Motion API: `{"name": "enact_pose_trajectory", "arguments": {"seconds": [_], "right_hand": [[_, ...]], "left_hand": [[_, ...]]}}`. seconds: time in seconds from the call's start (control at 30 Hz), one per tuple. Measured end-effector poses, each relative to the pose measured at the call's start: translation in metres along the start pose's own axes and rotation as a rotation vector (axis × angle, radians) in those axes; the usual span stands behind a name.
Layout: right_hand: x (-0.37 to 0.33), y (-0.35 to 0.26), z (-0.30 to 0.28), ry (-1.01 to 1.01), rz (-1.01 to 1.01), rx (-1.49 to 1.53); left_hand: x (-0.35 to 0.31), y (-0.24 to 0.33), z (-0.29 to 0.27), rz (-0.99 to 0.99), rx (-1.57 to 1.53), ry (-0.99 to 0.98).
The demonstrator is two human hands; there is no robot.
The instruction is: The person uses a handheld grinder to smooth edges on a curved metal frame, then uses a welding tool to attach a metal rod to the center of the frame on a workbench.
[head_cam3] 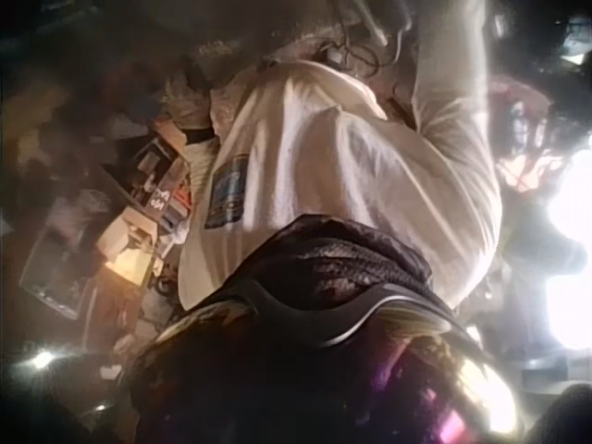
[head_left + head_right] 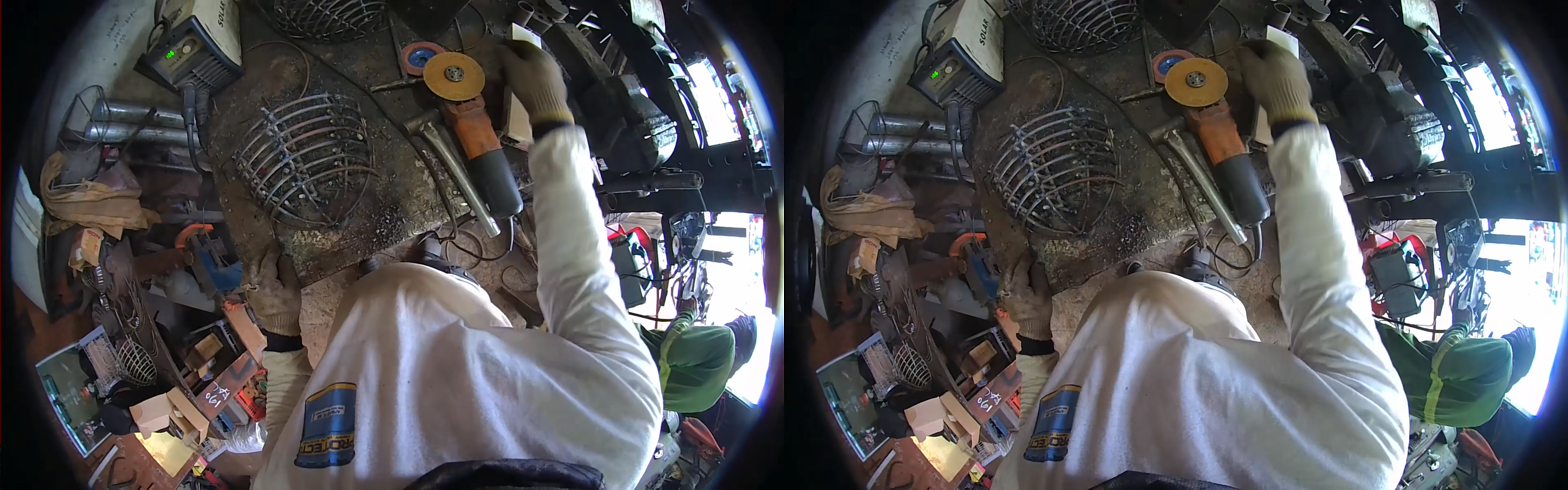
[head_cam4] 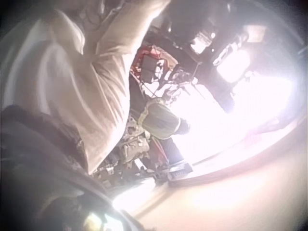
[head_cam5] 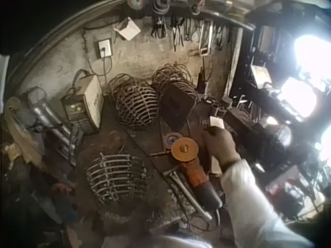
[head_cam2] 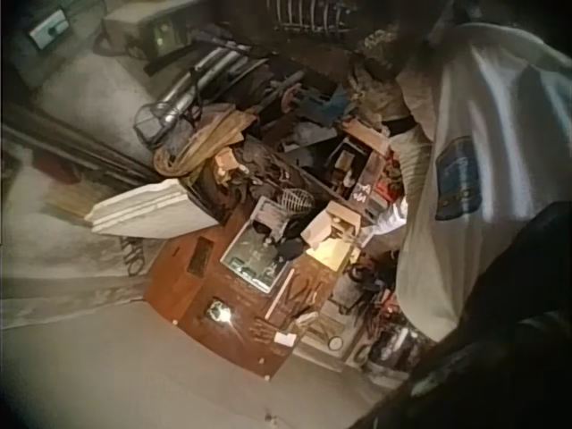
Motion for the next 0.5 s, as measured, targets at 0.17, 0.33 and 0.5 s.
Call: {"name": "enact_pose_trajectory", "arguments": {"seconds": [0.17, 0.33, 0.5], "right_hand": [[0.116, 0.043, 0.089, -0.394, -0.342, -0.682], [0.140, 0.051, 0.121, -0.500, -0.301, -0.891], [0.152, 0.052, 0.129, -0.509, -0.344, -0.925]], "left_hand": [[0.003, 0.002, 0.001, 0.042, 0.051, 0.076], [-0.005, -0.006, 0.003, 0.017, 0.039, 0.093], [-0.012, -0.010, 0.001, -0.041, 0.024, 0.075]]}}
Point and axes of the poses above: each hand's wrist, its own x-axis towards the middle knuckle, its own z-axis out of the palm, y = z × x, the point moved 3 cm from there along x, towards the middle knuckle, and after that the axes turned 1 degree about x, right-handed, at the moved point
